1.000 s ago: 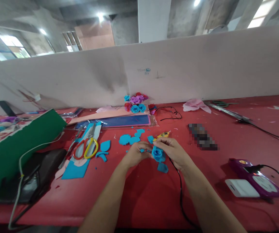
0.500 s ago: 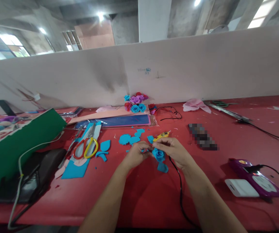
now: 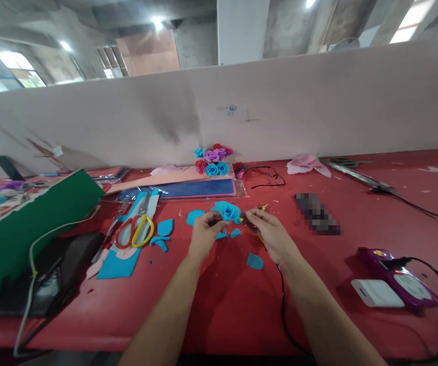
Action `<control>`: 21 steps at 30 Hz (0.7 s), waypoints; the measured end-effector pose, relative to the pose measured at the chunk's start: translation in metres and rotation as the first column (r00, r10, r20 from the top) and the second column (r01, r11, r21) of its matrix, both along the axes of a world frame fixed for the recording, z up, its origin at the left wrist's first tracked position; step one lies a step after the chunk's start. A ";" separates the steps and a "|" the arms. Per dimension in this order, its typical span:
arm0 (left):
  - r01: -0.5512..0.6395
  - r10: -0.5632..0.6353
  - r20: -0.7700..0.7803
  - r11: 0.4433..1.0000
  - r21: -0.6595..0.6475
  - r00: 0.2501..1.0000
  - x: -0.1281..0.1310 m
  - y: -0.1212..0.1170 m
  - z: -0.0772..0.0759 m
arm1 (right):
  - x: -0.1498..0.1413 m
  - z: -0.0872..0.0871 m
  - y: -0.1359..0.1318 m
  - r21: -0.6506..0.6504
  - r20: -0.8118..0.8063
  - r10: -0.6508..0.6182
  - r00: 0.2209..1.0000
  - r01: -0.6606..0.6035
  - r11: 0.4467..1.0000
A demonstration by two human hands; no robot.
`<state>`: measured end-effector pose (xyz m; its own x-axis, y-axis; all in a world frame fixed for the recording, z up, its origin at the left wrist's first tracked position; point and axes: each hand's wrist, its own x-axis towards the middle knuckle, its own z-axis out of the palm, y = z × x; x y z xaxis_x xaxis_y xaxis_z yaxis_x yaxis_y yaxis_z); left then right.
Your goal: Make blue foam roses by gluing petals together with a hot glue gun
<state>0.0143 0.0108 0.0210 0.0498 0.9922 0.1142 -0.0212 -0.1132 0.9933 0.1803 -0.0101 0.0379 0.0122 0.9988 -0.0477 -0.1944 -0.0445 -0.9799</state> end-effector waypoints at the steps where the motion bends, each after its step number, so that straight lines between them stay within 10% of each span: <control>1: -0.003 0.003 0.018 1.000 -0.011 1.000 0.001 0.000 0.000 | -0.002 0.000 -0.001 0.001 0.015 0.018 1.000 -0.018 1.000; 21: -0.060 0.057 0.034 0.996 0.064 0.998 0.004 -0.002 -0.005 | -0.008 0.010 -0.012 0.161 0.045 0.051 0.998 -0.057 0.985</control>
